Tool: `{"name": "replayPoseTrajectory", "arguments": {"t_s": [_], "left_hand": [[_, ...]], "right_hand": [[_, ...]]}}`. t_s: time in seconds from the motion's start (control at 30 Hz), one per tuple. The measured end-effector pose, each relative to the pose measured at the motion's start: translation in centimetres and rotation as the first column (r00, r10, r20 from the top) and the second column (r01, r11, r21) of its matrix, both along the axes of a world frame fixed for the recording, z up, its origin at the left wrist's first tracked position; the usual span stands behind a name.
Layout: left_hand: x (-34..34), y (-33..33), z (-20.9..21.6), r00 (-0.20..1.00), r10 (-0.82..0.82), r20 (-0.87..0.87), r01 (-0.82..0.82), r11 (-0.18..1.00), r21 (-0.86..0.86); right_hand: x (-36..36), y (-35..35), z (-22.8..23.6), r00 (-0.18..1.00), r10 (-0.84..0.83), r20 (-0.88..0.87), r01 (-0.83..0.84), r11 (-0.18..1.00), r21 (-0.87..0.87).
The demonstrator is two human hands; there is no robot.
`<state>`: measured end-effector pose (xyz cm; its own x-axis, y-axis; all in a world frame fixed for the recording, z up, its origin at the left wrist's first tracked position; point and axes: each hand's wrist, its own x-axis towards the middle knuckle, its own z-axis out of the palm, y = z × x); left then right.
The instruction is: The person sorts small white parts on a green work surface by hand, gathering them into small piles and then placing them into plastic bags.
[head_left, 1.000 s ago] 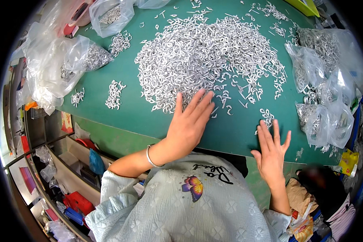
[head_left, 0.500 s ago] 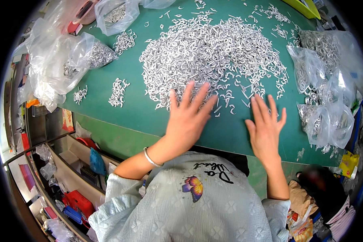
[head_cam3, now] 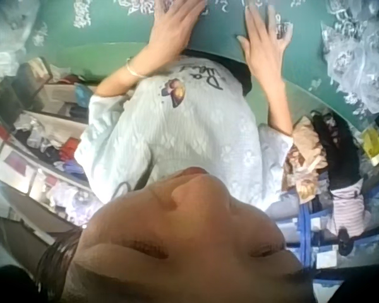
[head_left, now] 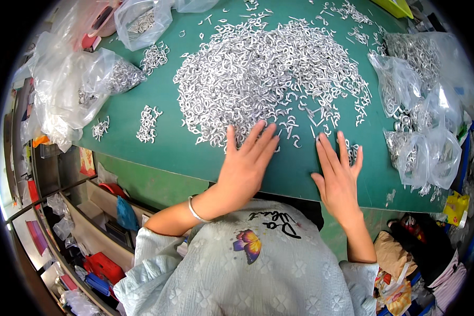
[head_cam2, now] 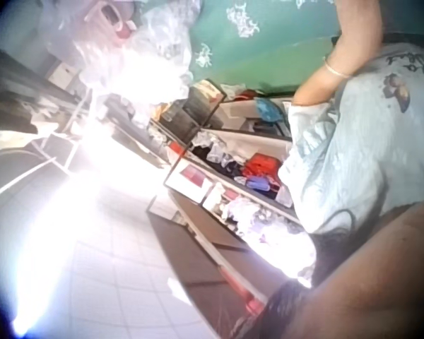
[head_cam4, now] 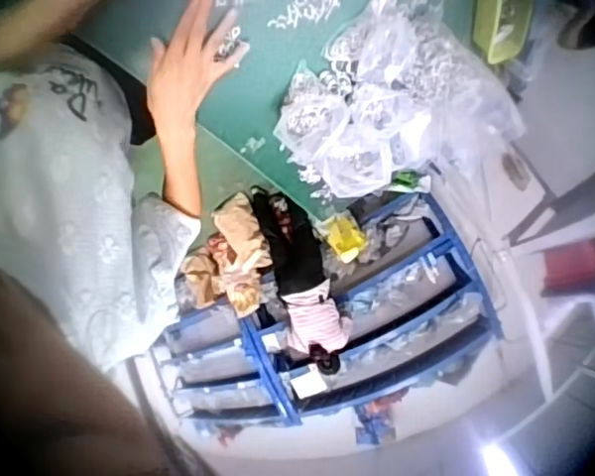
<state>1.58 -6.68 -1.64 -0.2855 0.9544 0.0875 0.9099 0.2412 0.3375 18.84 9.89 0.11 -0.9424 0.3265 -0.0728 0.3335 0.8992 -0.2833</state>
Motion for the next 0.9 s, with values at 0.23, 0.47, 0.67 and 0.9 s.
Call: {"name": "replayPoseTrajectory", "arguments": {"t_s": [0.23, 0.47, 0.67, 0.9], "left_hand": [[0.7, -0.9, -0.1, 1.0, 0.02, 0.007, -0.02, 1.0, 0.001], [1.0, 0.3, 0.1, 1.0, 0.003, 0.023, -0.005, 0.998, 0.055], [0.0, 0.9, -0.7, 0.997, -0.003, -0.074, 0.01, 0.995, 0.099], [-0.5, 0.5, 0.1, 0.998, 0.049, 0.034, -0.053, 0.99, 0.13]], "right_hand": [[4.0, -2.2, 0.3, 0.994, -0.03, 0.105, 0.032, 0.999, -0.016], [-2.5, 0.3, 0.6, 0.977, -0.036, -0.209, 0.051, 0.997, 0.066], [-7.4, 3.4, -1.9, 0.912, -0.034, -0.409, 0.097, 0.986, 0.135], [-0.7, 2.8, 0.8, 0.945, -0.153, -0.288, 0.073, 0.96, -0.269]]}}
